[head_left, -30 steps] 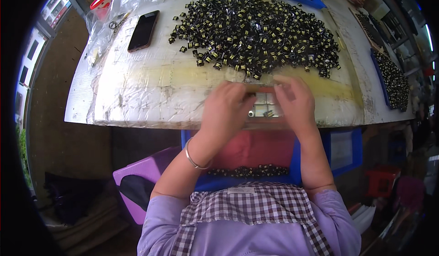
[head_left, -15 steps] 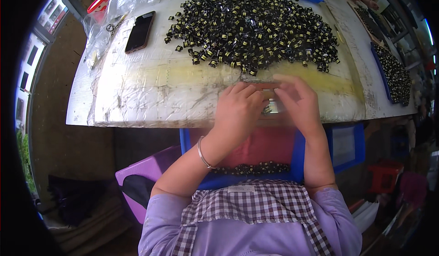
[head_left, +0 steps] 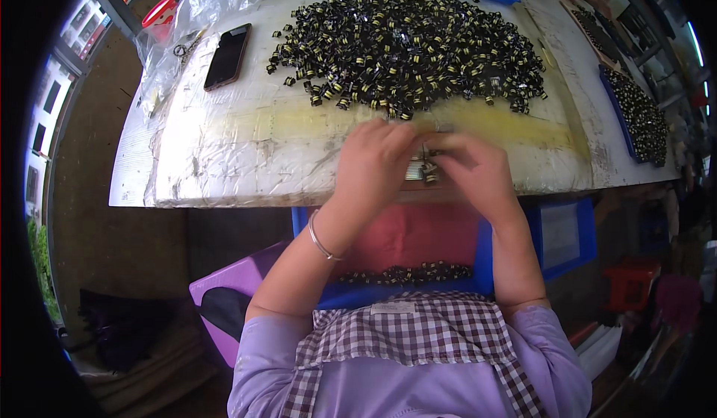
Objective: Picking small electronic components from a pile and placing them into a sorting tray.
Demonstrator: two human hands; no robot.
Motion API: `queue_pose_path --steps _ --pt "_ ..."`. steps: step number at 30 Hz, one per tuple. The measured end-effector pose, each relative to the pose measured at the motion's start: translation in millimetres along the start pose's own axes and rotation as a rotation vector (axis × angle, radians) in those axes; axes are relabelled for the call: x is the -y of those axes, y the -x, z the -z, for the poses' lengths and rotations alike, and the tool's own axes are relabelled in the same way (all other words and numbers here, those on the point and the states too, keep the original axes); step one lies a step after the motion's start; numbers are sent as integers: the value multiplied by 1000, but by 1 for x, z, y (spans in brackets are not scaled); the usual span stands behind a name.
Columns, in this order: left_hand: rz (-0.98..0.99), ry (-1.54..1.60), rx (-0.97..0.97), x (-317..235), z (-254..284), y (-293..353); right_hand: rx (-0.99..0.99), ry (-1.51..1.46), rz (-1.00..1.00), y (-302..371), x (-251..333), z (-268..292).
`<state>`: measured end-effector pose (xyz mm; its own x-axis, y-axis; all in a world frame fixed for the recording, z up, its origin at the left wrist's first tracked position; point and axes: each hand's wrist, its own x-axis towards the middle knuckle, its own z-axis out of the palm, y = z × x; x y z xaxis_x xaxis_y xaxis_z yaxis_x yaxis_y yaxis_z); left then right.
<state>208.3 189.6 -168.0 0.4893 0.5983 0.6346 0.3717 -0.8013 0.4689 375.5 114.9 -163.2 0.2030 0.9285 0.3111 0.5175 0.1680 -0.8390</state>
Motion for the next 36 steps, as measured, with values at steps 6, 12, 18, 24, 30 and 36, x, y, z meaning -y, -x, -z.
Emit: queue_pose_path --steps 6,12,18,24,30,36 --pt "-25 -246 -4 23 -6 -15 132 212 206 -9 3 -6" --pt "-83 -304 -47 18 -6 -12 126 190 218 -9 -1 -6" --pt "8 -236 -59 18 -3 -4 92 190 311 -11 1 -4" --pt "67 -226 -95 17 -3 0 -133 382 141 -50 4 -20" --pt "79 -167 -144 20 1 5 -186 365 95 -35 -7 -21" --pt "-10 -17 -17 12 10 12 -45 216 112 -7 -2 -6"
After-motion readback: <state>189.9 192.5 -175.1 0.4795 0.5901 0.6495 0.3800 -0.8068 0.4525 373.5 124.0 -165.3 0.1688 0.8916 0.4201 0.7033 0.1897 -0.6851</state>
